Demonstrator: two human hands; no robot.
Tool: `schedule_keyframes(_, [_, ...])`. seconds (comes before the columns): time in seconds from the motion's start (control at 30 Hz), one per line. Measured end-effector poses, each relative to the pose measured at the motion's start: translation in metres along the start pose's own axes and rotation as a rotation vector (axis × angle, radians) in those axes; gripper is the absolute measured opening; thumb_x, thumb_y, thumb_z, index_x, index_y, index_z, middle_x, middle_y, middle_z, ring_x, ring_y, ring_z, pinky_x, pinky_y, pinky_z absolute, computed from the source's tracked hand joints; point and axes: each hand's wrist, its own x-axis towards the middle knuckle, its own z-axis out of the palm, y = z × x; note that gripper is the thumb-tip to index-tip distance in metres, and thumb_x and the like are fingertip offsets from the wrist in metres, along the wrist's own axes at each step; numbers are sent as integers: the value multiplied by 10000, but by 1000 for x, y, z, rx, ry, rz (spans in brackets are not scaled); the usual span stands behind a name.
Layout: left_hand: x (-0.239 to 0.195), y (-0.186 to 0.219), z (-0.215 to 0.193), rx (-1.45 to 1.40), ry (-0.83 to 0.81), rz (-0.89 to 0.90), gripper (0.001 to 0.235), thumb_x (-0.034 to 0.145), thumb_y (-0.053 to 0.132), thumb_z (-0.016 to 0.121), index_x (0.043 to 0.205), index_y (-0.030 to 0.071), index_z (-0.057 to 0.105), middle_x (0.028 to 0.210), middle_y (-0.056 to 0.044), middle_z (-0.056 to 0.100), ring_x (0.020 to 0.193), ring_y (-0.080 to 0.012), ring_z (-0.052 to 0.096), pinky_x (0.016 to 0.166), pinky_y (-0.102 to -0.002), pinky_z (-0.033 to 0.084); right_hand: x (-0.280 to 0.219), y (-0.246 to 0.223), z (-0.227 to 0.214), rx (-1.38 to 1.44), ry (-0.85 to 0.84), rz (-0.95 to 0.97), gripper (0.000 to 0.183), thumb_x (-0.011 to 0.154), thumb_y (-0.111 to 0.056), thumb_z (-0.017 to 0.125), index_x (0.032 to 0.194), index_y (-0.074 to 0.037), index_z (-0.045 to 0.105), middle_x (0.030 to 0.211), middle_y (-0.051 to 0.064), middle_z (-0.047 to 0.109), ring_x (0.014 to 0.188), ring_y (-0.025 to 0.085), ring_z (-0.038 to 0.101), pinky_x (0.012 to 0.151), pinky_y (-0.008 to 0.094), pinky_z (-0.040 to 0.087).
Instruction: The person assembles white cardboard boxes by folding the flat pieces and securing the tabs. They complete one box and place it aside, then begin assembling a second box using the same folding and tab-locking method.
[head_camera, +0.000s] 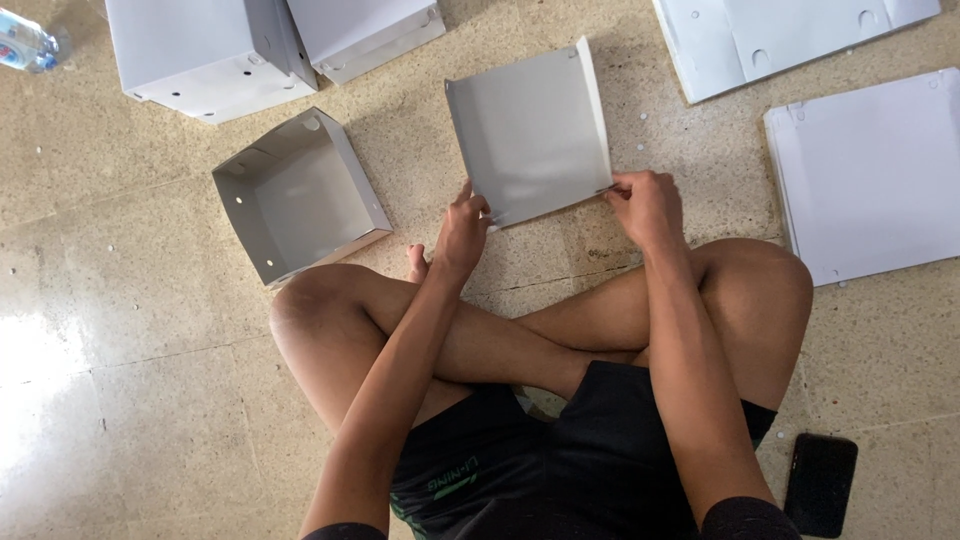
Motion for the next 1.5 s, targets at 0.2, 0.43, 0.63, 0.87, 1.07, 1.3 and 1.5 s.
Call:
schedule_keyframes(0.2, [-1, -7, -1, -122, 158, -133, 735, 747, -71, 819, 1308, 7, 350, 1056, -321, 633, 984, -497, 689, 835, -537, 623, 6, 17, 15, -32, -19, -34, 208, 838, -90, 777, 1045, -104, 796, 839, 162, 754, 816, 425, 721, 714, 538, 586])
schedule_keyframes(0.43, [0, 12, -9, -127, 119, -235, 639, 653, 64, 926, 1225, 2, 647, 1103, -205, 725, 1069, -362, 706, 928, -455, 591, 7, 19, 15, 17, 6, -55, 175, 856, -62, 751, 1026, -70, 790, 801, 169, 743, 790, 438, 713, 704, 492, 582])
schedule_keyframes(0.63, [0, 13, -14, 79, 65, -216, 633, 711, -8, 866, 1284, 17, 598, 1129, -171, 714, 1066, -338, 717, 920, -492, 573, -5, -12, -5, 56, -42, -53, 221, 789, -70, 778, 998, -2, 779, 840, 207, 746, 815, 426, 721, 740, 523, 574])
schedule_keyframes(0.87, [5, -6, 1, 299, 48, -105, 293, 867, 133, 759, 1138, 46, 688, 972, -122, 764, 946, -312, 756, 925, -449, 522, -12, -28, -13, -29, -33, -65, 280, 841, -189, 830, 976, 48, 765, 803, 217, 746, 779, 450, 718, 681, 545, 581])
schedule_keyframes(1.07, [10, -17, 13, 417, 71, -72, 159, 893, 158, 712, 1029, 79, 733, 826, -83, 762, 810, -288, 765, 842, -412, 520, -2, -12, 9, -254, 34, -189, 221, 936, -216, 797, 931, 4, 789, 697, 165, 719, 701, 392, 722, 639, 479, 609])
schedule_keyframes(1.3, [6, -2, 2, 272, 56, -56, 335, 886, 53, 709, 1207, 27, 617, 943, -173, 738, 935, -357, 742, 905, -479, 521, 4, 7, 24, -257, 81, -129, 261, 919, -284, 804, 968, -34, 747, 732, 133, 661, 737, 360, 714, 621, 504, 585])
schedule_keyframes(1.5, [1, -11, 24, 177, -34, 45, 308, 894, -37, 686, 1189, 27, 624, 993, -184, 710, 961, -347, 728, 924, -484, 536, -2, -9, 10, 247, 101, -29, 520, 904, -77, 738, 1337, 129, 536, 1115, 295, 565, 1000, 381, 681, 829, 415, 592])
